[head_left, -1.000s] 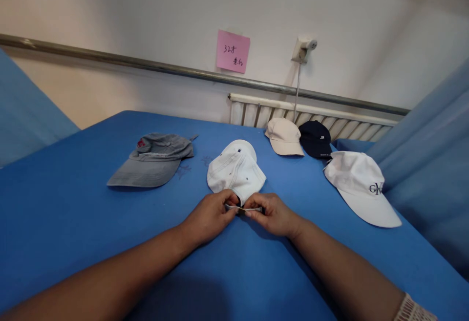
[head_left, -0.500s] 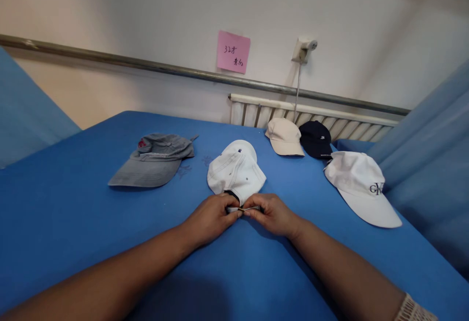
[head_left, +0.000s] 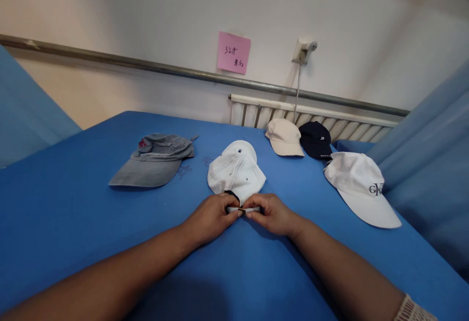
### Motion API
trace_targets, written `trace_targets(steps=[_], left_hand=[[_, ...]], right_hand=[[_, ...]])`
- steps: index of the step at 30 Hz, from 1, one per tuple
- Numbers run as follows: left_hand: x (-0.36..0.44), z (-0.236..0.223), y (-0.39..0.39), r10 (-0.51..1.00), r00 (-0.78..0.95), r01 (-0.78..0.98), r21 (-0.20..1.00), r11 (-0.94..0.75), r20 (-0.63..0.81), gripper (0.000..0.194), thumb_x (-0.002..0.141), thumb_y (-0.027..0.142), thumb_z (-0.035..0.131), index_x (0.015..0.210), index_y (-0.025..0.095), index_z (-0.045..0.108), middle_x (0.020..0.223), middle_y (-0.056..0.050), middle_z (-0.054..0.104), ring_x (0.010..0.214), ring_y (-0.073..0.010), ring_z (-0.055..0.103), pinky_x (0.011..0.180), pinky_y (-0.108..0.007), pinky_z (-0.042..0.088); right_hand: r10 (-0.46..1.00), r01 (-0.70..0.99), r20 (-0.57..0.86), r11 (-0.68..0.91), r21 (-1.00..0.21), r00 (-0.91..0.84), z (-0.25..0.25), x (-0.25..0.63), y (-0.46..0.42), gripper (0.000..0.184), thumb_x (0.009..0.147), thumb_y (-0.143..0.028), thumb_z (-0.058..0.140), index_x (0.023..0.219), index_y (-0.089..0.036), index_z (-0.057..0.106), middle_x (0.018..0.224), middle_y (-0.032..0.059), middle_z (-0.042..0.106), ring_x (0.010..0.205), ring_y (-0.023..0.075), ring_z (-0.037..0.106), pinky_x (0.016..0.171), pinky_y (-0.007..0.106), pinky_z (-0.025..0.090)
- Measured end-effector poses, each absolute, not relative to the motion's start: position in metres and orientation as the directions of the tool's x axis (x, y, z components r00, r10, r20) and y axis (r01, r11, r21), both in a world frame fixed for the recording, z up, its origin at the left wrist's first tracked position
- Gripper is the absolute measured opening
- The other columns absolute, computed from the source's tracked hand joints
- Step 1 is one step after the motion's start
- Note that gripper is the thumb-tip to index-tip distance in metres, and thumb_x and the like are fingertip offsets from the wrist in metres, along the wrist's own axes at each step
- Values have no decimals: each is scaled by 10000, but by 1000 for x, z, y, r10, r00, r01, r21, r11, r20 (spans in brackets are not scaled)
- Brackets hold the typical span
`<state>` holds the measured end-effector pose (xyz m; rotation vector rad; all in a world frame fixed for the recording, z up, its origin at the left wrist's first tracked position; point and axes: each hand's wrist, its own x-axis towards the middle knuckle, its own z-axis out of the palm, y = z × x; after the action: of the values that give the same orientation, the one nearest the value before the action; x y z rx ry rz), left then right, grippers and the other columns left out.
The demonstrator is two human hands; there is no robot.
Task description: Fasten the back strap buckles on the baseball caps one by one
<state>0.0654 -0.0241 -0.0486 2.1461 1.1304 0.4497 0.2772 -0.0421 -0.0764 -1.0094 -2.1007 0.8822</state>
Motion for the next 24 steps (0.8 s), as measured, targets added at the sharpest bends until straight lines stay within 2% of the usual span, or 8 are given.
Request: trace_targets(steps=[6, 11, 16, 19, 24], left_hand=[[66, -48, -24, 825, 565, 591, 697, -405, 0, 210, 821, 353, 567, 880, 201, 698, 821, -21, 692, 731, -172, 612, 618, -244, 397], [67, -45, -25, 824, 566, 601, 692, -400, -16, 211, 808, 358, 574, 865, 202, 705, 815, -26, 687, 767, -188, 616, 609, -241, 398], [67, -44, -25, 814, 581, 594, 681, -428, 5, 243, 826, 386, 564, 849, 197, 714, 805, -30, 681, 751, -184, 609, 618, -243, 397], [68, -45, -24, 833, 554, 556, 745, -369, -1, 269, 825, 407, 565, 817, 183, 715, 757, -16, 659, 693, -164, 581, 593, -240, 381], [67, -43, -18, 886, 457, 412, 901, -136, -75, 330, 761, 471, 625, 752, 147, 687, 609, 32, 535, 553, -110, 439, 515, -227, 313]], right_hand=[[839, 427, 261, 481, -766, -478, -79, 276, -42, 25, 840, -215, 646, 854, -195, 651, 784, -12, 673, 696, 121, 601, 641, 224, 432], [847, 438, 257, 473, -764, -466, -80, 276, -41, 55, 840, -230, 651, 800, -193, 643, 731, -21, 662, 651, 114, 585, 601, 217, 425], [853, 415, 267, 463, -783, -448, -79, 277, -42, 63, 850, -252, 645, 826, -196, 664, 765, -9, 686, 674, 124, 605, 628, 228, 450], [874, 386, 287, 439, -811, -392, -79, 277, -41, 69, 852, -258, 642, 853, -196, 674, 796, 2, 700, 699, 130, 618, 652, 235, 466], [903, 349, 355, 423, -836, -244, -76, 277, -40, 100, 876, -287, 612, 881, -195, 651, 694, -4, 651, 608, 128, 587, 591, 240, 468]])
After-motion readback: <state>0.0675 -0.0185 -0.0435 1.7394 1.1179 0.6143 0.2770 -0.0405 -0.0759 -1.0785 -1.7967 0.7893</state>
